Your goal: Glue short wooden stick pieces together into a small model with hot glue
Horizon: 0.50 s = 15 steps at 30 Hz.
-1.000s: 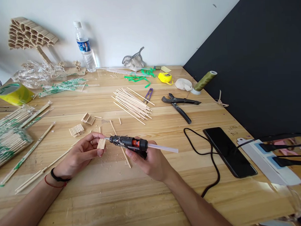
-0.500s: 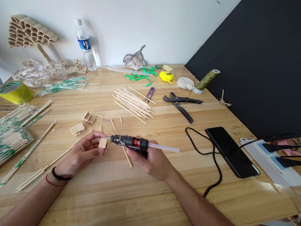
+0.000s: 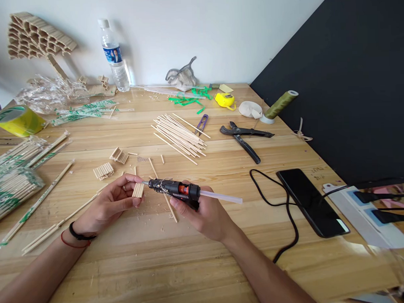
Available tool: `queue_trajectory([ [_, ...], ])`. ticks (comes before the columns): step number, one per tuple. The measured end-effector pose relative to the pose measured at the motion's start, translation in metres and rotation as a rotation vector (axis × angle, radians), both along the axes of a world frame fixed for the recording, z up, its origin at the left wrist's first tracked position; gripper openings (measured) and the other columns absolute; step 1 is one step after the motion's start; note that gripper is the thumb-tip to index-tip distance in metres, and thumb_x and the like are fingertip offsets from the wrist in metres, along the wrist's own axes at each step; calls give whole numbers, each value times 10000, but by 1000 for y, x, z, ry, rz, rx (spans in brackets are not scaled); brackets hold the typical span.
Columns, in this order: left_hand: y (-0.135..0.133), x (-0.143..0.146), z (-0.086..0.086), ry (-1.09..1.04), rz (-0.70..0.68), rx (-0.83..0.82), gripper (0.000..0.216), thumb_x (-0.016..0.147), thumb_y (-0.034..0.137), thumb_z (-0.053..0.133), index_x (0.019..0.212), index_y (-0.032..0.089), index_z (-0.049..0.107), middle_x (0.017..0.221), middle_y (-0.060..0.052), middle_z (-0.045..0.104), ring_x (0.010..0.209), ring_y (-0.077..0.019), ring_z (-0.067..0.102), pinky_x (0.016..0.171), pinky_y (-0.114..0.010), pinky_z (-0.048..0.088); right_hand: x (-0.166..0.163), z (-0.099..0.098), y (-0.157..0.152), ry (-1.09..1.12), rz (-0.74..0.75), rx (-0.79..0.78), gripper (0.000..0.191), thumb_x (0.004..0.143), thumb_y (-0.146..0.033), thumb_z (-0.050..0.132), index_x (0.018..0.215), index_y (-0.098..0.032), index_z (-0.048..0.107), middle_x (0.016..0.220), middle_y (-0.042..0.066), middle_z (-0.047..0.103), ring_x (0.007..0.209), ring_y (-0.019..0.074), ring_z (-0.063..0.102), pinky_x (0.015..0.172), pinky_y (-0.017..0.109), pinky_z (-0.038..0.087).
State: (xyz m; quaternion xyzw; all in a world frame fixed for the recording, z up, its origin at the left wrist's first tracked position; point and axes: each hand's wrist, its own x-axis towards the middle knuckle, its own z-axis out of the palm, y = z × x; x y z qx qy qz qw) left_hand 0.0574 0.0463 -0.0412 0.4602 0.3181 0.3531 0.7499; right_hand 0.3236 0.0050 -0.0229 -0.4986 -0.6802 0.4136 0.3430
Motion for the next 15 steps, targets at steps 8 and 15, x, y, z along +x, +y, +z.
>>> queue_trajectory([
  [8,0,0,-1,3,-4,-4,378,843,198,837,1186,222,680,994,-30,664,817,-119,580,739,-229,460,0,0,0,-14,31,-11,296,1004,-461,588,920,-197,692,806,52,686,808,241,646,658,305,480],
  [15,1,0,-2,36,-19,28,376,850,235,846,1188,217,680,1048,-45,671,861,-118,602,772,-224,471,-2,0,0,25,61,-41,282,1002,-437,600,875,-195,665,719,8,600,656,173,547,604,275,433],
])
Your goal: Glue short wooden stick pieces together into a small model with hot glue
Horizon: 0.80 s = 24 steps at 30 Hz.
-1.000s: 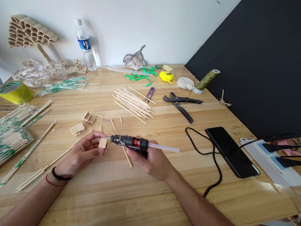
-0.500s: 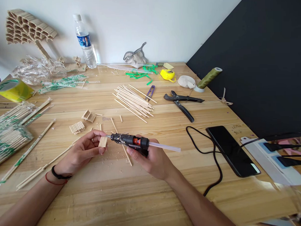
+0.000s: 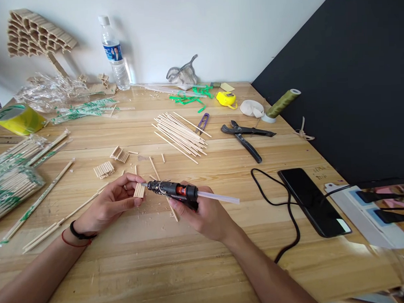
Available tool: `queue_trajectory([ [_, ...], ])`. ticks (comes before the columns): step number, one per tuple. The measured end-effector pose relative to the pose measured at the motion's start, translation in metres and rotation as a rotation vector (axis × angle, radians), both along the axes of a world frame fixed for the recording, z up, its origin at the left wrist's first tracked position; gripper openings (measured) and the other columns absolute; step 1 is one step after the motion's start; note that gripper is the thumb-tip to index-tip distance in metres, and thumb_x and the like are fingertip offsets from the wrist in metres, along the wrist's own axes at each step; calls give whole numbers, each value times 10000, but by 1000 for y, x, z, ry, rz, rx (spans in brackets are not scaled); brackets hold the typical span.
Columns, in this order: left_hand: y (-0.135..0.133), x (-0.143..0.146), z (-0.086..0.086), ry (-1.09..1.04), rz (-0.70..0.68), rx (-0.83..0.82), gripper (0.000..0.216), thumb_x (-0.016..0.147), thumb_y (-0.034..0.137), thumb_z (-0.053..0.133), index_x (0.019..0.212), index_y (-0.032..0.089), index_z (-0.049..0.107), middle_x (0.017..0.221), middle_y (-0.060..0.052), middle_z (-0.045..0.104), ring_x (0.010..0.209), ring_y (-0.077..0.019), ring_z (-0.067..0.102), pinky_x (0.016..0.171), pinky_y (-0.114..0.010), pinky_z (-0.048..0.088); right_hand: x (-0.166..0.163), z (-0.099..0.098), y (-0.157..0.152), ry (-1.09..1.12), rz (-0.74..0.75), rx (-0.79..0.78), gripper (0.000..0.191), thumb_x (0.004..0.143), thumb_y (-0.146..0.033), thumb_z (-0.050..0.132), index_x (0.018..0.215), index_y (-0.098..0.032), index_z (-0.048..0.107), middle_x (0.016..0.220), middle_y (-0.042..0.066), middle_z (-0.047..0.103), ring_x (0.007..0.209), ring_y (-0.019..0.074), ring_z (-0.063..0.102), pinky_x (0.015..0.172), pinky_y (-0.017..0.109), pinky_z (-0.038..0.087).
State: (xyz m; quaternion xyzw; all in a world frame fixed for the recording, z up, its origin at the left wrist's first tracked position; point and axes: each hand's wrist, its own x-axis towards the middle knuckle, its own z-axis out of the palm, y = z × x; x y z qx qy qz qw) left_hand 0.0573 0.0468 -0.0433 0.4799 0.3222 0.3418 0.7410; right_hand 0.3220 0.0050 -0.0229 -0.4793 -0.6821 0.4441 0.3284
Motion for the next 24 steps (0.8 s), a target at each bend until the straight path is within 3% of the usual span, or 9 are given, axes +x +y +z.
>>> queue_trajectory([
  [8,0,0,1,-6,-3,-6,355,855,221,839,1174,216,686,994,-35,675,848,-121,605,773,-226,486,0,1,-2,25,6,-28,300,1000,-438,601,823,-200,643,695,10,585,628,171,527,586,286,414],
  [16,-1,1,-1,-54,-9,3,338,864,164,813,1165,227,673,943,-10,651,805,-104,586,710,-196,465,3,0,-5,275,-65,-40,372,961,-564,648,914,-197,683,653,-1,517,572,155,458,559,307,418],
  [24,0,1,-1,-43,-25,8,324,863,168,821,1139,207,654,938,-16,661,817,-102,591,729,-196,478,3,0,-2,163,-18,-21,326,972,-496,644,833,-201,632,679,0,522,598,154,469,550,286,396],
])
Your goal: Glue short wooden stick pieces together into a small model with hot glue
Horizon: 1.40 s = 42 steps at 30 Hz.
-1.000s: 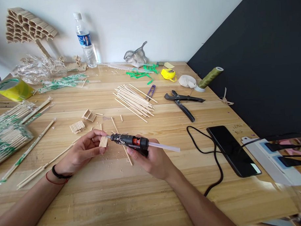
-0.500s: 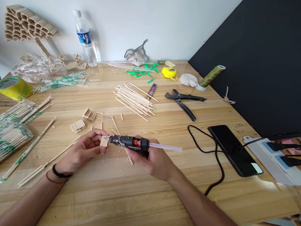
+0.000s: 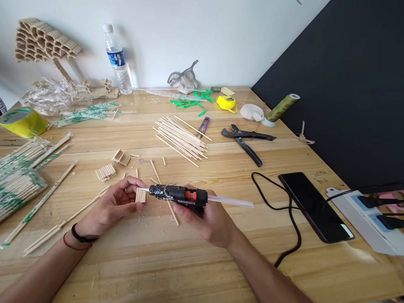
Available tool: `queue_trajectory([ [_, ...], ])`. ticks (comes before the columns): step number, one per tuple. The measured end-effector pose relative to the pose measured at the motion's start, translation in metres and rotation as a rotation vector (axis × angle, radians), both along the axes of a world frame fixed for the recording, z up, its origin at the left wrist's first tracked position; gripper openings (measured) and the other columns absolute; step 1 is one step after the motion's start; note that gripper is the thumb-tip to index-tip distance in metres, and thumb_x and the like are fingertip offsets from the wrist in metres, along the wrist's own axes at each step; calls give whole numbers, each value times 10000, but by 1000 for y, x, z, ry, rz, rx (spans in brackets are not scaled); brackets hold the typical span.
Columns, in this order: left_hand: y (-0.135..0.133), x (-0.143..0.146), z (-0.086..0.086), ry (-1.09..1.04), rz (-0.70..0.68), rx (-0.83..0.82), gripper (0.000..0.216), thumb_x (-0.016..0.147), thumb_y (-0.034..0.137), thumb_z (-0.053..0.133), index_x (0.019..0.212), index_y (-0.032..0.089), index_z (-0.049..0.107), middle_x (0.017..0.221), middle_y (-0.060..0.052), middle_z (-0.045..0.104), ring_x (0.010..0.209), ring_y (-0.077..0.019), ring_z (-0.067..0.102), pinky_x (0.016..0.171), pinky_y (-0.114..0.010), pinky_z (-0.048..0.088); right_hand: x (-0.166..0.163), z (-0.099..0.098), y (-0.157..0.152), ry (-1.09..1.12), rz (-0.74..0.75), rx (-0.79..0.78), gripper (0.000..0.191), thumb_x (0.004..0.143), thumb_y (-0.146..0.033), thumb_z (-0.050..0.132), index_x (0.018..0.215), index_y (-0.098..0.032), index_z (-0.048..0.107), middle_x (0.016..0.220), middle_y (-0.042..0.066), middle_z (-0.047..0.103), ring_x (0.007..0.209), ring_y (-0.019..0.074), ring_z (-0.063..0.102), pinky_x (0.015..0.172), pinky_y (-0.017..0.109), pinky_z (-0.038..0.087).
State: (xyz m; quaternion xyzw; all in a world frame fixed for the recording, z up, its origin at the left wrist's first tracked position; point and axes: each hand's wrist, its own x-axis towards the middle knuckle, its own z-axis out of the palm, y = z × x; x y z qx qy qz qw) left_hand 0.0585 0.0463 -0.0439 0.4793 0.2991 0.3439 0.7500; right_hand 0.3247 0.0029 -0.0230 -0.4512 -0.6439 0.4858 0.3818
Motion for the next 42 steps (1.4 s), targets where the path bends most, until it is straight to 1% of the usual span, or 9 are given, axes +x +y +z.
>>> queue_trajectory([
  [5,-2,0,1,-18,-5,-10,326,884,160,803,1169,212,652,989,-31,678,850,-107,611,754,-200,485,1,-1,1,-77,45,-12,281,988,-453,615,869,-199,638,720,19,592,654,178,538,583,287,418],
  [9,-2,1,2,-51,7,-30,319,872,143,813,1151,204,673,1045,-40,700,893,-110,631,776,-196,486,0,-1,2,-78,81,-32,265,996,-430,605,869,-198,626,723,17,596,674,180,550,609,285,430],
  [12,-1,2,2,-73,10,-35,324,870,130,813,1154,206,678,1003,-30,710,867,-103,633,762,-189,477,-1,-2,2,-82,99,-40,266,1000,-429,595,867,-200,612,726,12,586,670,176,539,609,284,421],
  [18,-2,1,-1,-37,9,-27,330,866,169,826,1157,221,678,1025,-33,708,886,-117,629,773,-212,473,-1,-4,1,-119,101,-75,293,1004,-466,582,881,-200,596,733,2,562,672,168,520,619,283,413],
  [24,-3,0,-2,-9,15,-15,336,888,180,803,1196,235,678,994,-26,687,909,-131,629,813,-232,470,-3,-3,2,-144,117,-77,312,993,-481,587,845,-206,573,717,-6,546,653,164,503,610,283,408],
  [30,-2,2,-1,-42,17,-18,316,862,161,819,1150,225,705,1030,-41,688,872,-123,607,759,-216,462,-3,-1,4,-157,54,-28,314,1000,-470,571,843,-202,611,720,3,549,660,171,510,621,290,422],
  [33,-2,2,0,-47,10,-23,319,867,147,811,1156,224,701,1038,-42,693,884,-122,613,772,-214,468,-2,-1,4,-150,80,-37,303,1000,-460,575,843,-202,600,724,1,557,661,167,513,615,285,418],
  [37,-2,2,0,-38,0,-29,322,875,128,795,1168,210,691,1047,-55,701,936,-144,639,828,-241,486,-3,-1,3,-157,119,-61,300,994,-452,590,824,-206,571,702,-11,545,642,157,497,596,279,403],
  [42,-3,2,1,-35,13,-33,323,860,138,812,1155,197,696,990,-47,688,861,-129,619,774,-232,480,-4,0,4,-161,86,-35,312,1010,-451,568,833,-196,592,709,-5,550,647,157,508,607,279,416],
])
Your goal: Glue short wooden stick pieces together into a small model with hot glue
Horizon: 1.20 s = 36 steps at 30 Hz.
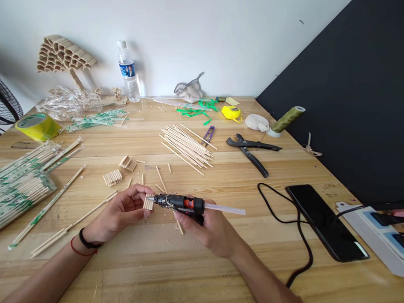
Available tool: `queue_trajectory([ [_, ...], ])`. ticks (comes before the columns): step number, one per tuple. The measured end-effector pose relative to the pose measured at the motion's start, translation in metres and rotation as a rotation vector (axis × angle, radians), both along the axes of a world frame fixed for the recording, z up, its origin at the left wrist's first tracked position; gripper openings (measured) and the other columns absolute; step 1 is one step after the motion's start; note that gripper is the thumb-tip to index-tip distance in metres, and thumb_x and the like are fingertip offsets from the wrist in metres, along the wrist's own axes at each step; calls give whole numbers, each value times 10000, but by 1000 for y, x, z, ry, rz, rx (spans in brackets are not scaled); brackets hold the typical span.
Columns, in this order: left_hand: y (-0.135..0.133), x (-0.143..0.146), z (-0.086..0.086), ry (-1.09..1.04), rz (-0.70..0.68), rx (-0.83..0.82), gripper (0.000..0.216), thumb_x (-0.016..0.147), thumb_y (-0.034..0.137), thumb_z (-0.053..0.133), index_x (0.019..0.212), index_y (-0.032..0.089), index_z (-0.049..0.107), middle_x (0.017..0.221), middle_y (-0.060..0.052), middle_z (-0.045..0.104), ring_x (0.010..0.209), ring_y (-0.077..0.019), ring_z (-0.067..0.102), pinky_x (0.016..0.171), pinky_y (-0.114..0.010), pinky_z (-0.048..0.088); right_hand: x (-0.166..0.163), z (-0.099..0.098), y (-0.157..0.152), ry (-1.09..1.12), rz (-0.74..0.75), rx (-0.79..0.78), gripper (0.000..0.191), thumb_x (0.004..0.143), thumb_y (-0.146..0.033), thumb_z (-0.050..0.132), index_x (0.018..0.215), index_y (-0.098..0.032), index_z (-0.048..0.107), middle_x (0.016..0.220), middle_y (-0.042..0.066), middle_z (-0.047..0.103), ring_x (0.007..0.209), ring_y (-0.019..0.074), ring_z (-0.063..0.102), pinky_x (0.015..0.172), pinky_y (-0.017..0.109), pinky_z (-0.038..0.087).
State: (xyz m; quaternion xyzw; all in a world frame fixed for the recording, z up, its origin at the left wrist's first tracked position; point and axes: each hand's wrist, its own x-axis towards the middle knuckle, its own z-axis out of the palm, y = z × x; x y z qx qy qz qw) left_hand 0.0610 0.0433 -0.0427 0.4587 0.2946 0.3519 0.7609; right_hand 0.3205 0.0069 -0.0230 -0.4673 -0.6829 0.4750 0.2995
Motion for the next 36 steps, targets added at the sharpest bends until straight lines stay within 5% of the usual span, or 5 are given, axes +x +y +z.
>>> queue_trajectory([
  [16,0,1,3,15,1,17,342,857,166,820,1176,203,702,934,-26,673,778,-114,587,710,-219,458,2,-1,1,-6,-35,28,327,1009,-467,580,844,-196,662,802,44,659,766,213,608,678,298,472],
  [25,0,0,1,4,-16,3,371,849,174,832,1188,195,682,953,-41,683,841,-136,623,772,-247,480,2,2,0,39,45,1,318,994,-456,591,797,-209,562,676,-12,533,608,152,474,568,276,369],
  [36,-1,-3,0,2,-32,-8,352,839,144,833,1087,213,593,974,-8,618,806,-105,573,710,-213,465,5,1,-6,133,27,-21,350,975,-518,618,828,-200,625,688,15,545,613,165,464,547,297,364],
])
